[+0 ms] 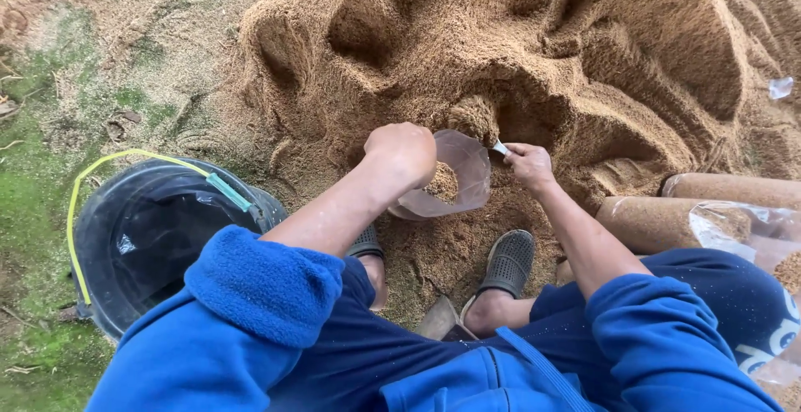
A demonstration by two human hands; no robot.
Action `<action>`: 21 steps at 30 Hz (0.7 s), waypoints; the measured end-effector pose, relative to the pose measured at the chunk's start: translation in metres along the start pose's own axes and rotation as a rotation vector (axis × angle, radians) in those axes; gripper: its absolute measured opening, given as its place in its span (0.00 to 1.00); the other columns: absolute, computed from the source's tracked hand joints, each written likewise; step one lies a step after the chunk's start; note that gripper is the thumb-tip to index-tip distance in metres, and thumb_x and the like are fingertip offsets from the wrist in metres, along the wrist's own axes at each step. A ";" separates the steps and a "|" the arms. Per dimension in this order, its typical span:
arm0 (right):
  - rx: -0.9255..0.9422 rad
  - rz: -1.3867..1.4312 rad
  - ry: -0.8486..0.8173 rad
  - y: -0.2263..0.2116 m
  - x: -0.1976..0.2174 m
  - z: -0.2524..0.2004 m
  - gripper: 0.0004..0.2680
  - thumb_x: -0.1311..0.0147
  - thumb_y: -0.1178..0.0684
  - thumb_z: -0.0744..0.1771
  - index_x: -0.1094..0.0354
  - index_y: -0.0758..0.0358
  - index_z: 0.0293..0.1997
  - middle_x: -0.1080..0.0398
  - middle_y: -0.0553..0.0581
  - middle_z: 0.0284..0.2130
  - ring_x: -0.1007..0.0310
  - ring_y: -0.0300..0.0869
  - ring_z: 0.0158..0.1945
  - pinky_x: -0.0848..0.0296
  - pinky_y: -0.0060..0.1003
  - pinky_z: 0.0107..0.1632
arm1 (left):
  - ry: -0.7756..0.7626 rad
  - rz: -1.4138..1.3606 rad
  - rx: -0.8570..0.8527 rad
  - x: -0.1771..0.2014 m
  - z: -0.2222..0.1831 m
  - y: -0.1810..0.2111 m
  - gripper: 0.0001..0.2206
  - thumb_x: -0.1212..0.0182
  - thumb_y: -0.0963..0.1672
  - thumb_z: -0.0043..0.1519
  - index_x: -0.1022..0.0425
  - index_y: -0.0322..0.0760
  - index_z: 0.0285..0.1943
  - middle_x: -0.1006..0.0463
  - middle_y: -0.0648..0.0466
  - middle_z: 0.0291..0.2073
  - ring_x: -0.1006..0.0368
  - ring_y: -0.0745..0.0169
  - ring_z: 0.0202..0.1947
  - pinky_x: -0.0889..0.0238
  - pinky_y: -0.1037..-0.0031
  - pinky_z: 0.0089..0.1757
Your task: Scooping agricultural material from a large pile into small plastic bags using a spoon.
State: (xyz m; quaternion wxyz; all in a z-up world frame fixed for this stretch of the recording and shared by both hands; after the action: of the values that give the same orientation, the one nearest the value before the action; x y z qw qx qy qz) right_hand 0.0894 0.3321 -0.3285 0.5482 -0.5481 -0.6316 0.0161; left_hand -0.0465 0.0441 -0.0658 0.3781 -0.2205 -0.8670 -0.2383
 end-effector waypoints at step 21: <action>0.315 0.132 -0.013 -0.212 0.156 -0.161 0.11 0.46 0.63 0.68 0.26 0.66 0.57 0.24 0.59 0.33 0.34 0.34 0.32 0.38 0.26 0.37 | 0.045 0.094 -0.020 0.006 -0.010 0.000 0.15 0.48 0.40 0.60 0.16 0.35 0.49 0.15 0.46 0.45 0.21 0.45 0.54 0.27 0.47 0.48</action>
State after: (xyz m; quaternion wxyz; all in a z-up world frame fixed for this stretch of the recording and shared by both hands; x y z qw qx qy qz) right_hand 0.0925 0.2648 -0.0277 0.6209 -0.4953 -0.5876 0.1545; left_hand -0.0450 0.0392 -0.0554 0.4058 -0.2593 -0.8446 -0.2338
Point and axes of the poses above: each hand's wrist, its own z-axis towards the middle knuckle, its own x-axis out of the back of the hand, y = z × x, the point moved 5 cm from there along z, towards the middle knuckle
